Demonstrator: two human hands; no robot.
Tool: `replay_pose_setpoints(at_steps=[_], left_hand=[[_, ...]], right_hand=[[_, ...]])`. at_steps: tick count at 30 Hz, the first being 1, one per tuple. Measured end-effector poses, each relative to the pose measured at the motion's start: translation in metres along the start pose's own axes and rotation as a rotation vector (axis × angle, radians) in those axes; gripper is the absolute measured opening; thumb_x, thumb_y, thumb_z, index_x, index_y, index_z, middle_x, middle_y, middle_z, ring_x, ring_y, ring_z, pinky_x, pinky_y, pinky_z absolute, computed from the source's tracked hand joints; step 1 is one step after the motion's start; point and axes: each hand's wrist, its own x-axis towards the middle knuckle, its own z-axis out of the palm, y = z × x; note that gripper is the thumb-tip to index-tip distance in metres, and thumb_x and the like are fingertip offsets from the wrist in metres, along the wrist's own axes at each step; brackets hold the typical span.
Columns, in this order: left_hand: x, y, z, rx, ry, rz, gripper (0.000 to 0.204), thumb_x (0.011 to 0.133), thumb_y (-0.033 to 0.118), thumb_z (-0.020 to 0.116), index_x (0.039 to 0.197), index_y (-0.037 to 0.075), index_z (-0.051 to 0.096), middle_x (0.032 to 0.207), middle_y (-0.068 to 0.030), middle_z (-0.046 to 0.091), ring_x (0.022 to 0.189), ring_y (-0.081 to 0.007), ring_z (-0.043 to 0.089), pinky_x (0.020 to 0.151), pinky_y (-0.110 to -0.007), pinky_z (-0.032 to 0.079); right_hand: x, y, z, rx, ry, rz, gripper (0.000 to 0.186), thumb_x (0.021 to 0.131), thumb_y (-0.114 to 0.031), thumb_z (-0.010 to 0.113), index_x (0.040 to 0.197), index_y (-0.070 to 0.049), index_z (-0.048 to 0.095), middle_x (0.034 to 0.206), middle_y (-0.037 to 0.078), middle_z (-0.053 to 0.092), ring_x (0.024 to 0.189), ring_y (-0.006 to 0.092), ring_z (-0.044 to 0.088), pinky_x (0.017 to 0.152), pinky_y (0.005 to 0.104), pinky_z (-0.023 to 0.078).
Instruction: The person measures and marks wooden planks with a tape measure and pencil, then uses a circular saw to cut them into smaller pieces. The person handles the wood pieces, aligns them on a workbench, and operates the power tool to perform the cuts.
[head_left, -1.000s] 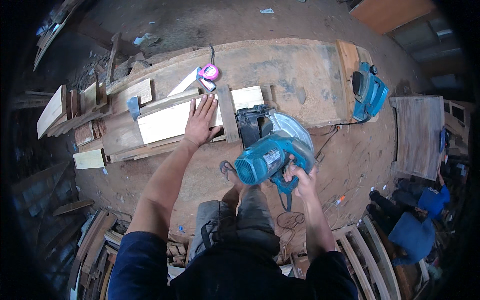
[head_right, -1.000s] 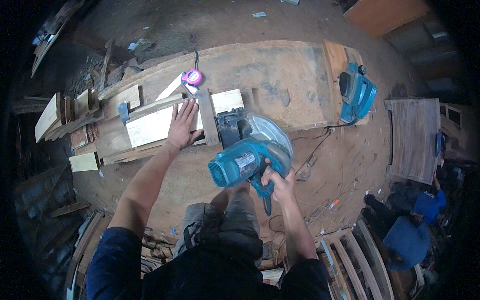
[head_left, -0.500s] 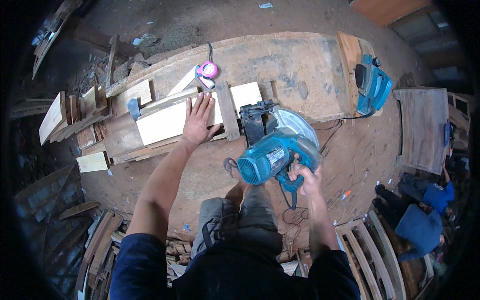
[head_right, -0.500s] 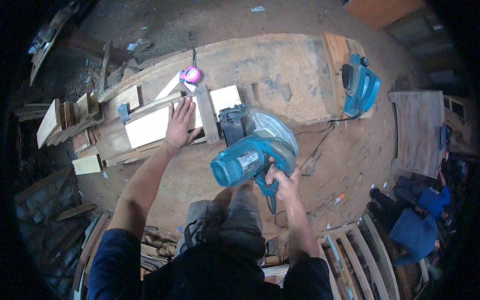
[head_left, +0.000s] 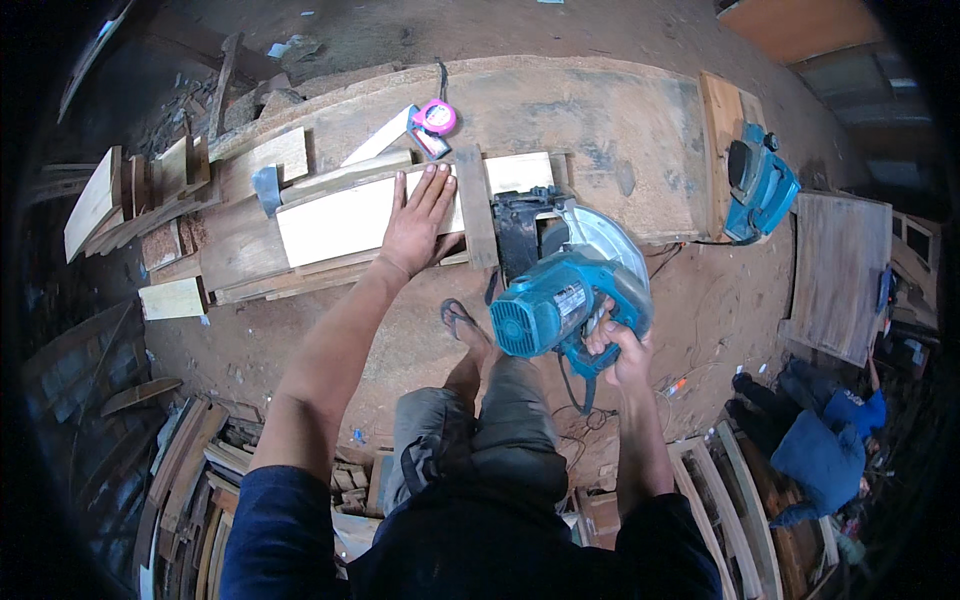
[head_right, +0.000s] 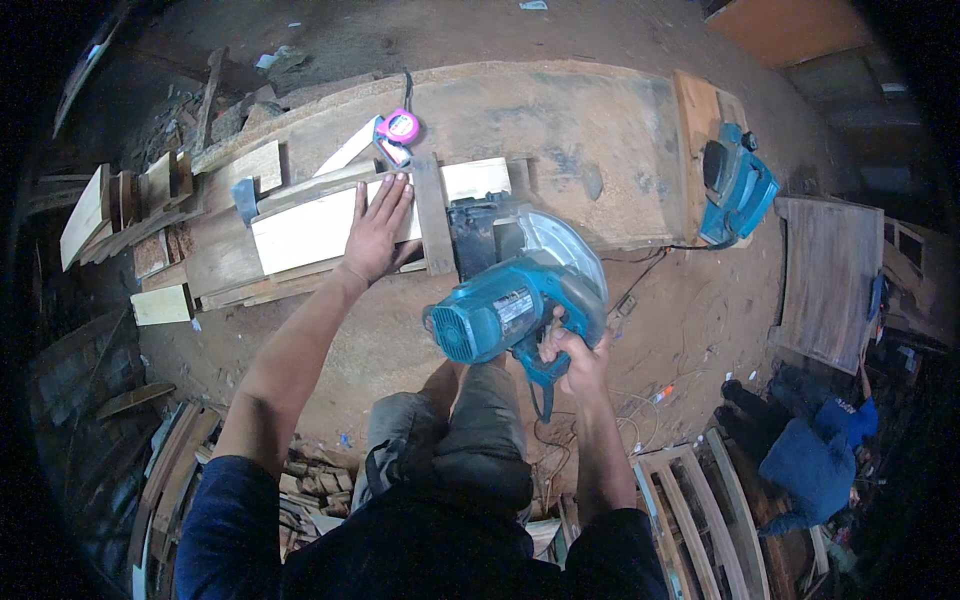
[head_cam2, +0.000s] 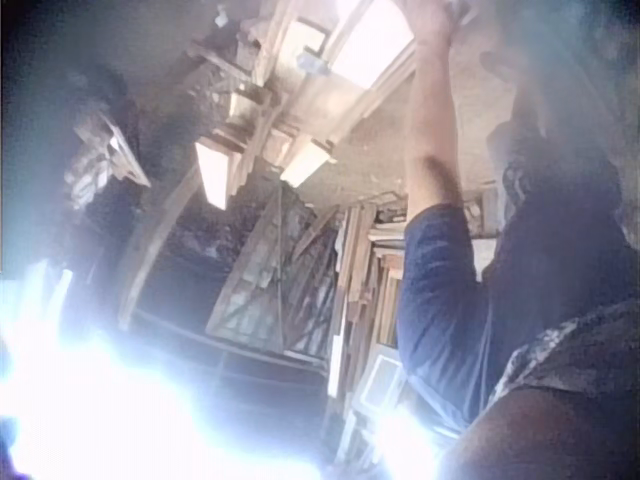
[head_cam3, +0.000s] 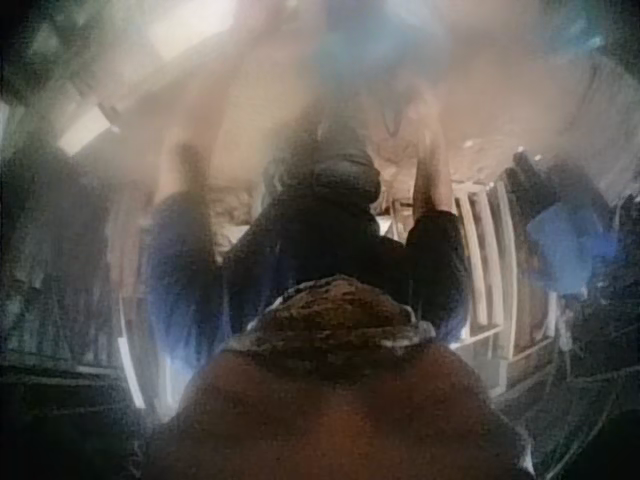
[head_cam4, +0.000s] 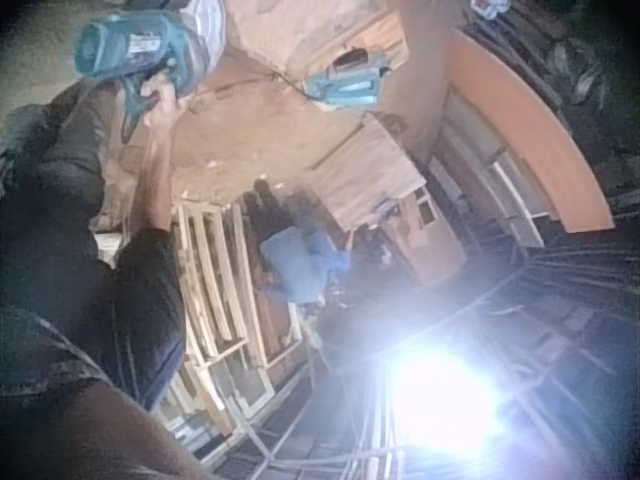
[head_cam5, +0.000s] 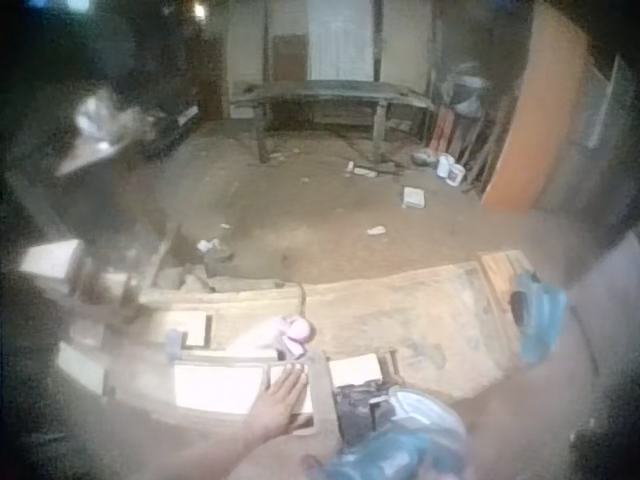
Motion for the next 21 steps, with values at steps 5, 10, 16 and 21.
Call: replay_pose_setpoints(at_steps=[5, 10, 16, 21], left_hand=[[-0.004, -0.003, -0.001, 0.001, -0.011, -0.027, 0.094, 0.087, 0.054, 0.069, 0.158, 0.005, 0.033, 0.168, -0.0122, 0.026, 0.157, -0.0283, 0.020, 0.127, -0.061, 0.008], [0.000, -0.002, -0.003, 0.012, -0.036, -0.047, 0.099, 0.085, 0.056, 0.070, 0.160, 0.006, 0.029, 0.168, -0.0119, 0.025, 0.157, -0.0289, 0.018, 0.127, -0.061, 0.006], [0.012, -0.009, -0.010, 0.071, -0.010, -0.062, 0.109, 0.077, 0.063, 0.072, 0.160, 0.008, 0.028, 0.165, -0.0175, 0.025, 0.155, -0.0392, 0.017, 0.126, -0.060, 0.009], [0.013, -0.010, -0.010, 0.060, -0.041, -0.075, 0.115, 0.071, 0.065, 0.075, 0.162, 0.012, 0.028, 0.161, -0.0173, 0.029, 0.150, -0.0391, 0.022, 0.125, -0.059, 0.014]], right_hand=[[0.000, -0.001, 0.001, -0.001, 0.016, 0.009, 0.028, 0.085, 0.002, 0.062, 0.113, 0.003, 0.058, 0.072, 0.007, 0.057, 0.057, 0.0177, 0.054, 0.057, 0.0360, 0.047], [0.001, -0.002, -0.001, -0.024, -0.006, -0.002, 0.024, 0.087, -0.001, 0.063, 0.110, 0.002, 0.058, 0.071, 0.006, 0.057, 0.058, 0.0173, 0.055, 0.058, 0.0354, 0.047], [0.002, 0.000, -0.004, -0.035, -0.017, 0.001, 0.018, 0.088, -0.003, 0.066, 0.104, 0.002, 0.059, 0.071, 0.007, 0.058, 0.059, 0.0172, 0.057, 0.059, 0.0348, 0.048], [0.004, 0.000, -0.004, -0.025, -0.024, -0.004, 0.017, 0.087, -0.003, 0.068, 0.101, 0.001, 0.059, 0.071, 0.008, 0.059, 0.058, 0.0176, 0.059, 0.059, 0.0353, 0.050]])
